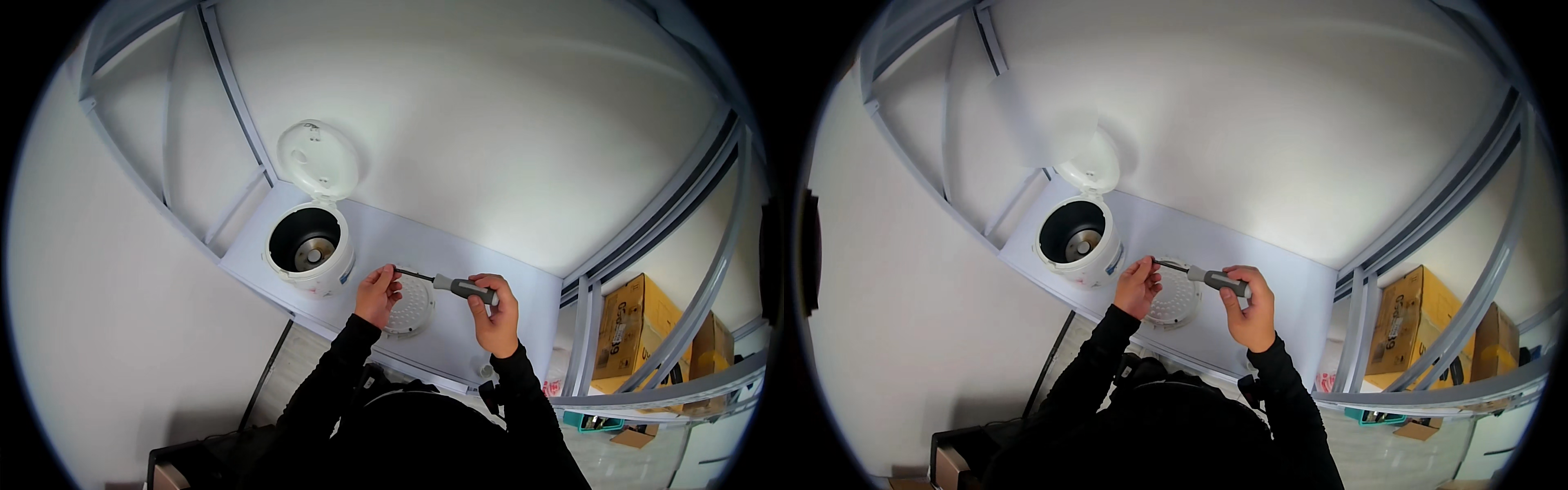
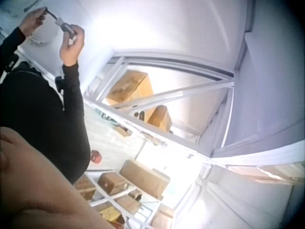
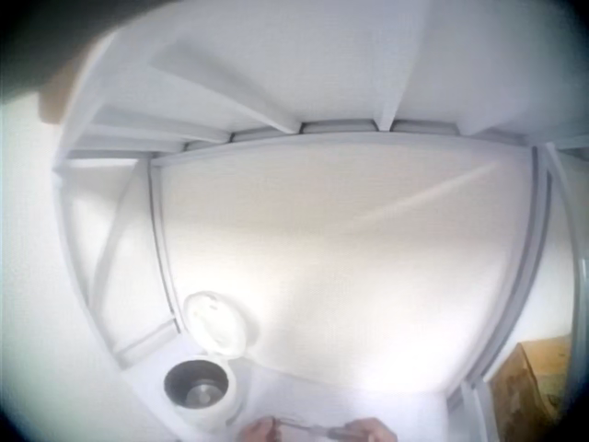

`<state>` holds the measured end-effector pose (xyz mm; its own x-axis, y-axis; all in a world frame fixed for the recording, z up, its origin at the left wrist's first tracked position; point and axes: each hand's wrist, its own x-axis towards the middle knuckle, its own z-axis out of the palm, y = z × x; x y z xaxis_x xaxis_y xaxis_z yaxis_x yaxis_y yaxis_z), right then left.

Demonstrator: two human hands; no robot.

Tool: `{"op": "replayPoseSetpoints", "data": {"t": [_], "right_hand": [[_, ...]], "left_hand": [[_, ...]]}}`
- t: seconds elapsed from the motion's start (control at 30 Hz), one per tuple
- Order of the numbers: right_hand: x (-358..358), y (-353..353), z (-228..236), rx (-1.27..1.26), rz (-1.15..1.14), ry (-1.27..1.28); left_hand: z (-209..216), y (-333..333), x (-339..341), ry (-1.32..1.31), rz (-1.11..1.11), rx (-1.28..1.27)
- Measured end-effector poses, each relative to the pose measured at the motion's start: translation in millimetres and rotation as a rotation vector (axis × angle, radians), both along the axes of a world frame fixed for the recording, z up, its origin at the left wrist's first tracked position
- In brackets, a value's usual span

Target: The person assembles a white cylindrical appliance on a workbench. They place a black inner pot into the base, attach a white lid, and use a screwdriver to fasten screws on the lid and a perforated metal plate. The person handles the pot, lid, plate, and screws throughout the process.

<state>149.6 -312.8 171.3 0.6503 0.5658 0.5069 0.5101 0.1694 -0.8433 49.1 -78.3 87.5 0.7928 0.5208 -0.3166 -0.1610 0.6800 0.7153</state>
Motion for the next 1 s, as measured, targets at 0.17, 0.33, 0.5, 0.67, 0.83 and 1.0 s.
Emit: {"op": "replayPoseSetpoints", "data": {"t": [0.17, 0.33, 0.5, 0.67, 0.83, 1.0], "right_hand": [[4.3, 2.4, 5.3, -0.011, -0.050, -0.065], [12.8, -2.9, 5.3, -0.191, -0.071, 0.088], [17.7, 4.2, 11.0, -0.178, -0.133, 0.090], [24.1, 21.1, 13.9, -0.292, -0.200, -0.135], [29.1, 43.2, 13.3, -0.395, -0.206, -0.243], [39.1, 64.5, -0.7, -0.444, -0.168, -0.329]], "left_hand": [[-1.0, 2.7, 5.8, -0.021, -0.025, -0.024], [-6.7, 6.7, 11.1, -0.012, -0.049, 0.035], [-16.4, 11.2, 20.3, 0.132, -0.237, 0.181], [-62.7, 11.6, 32.7, 0.248, -0.257, 0.627], [-72.0, 3.7, 24.6, 0.429, -0.324, 1.621], [-74.8, -4.9, 25.1, 0.544, -0.458, 1.774]]}}
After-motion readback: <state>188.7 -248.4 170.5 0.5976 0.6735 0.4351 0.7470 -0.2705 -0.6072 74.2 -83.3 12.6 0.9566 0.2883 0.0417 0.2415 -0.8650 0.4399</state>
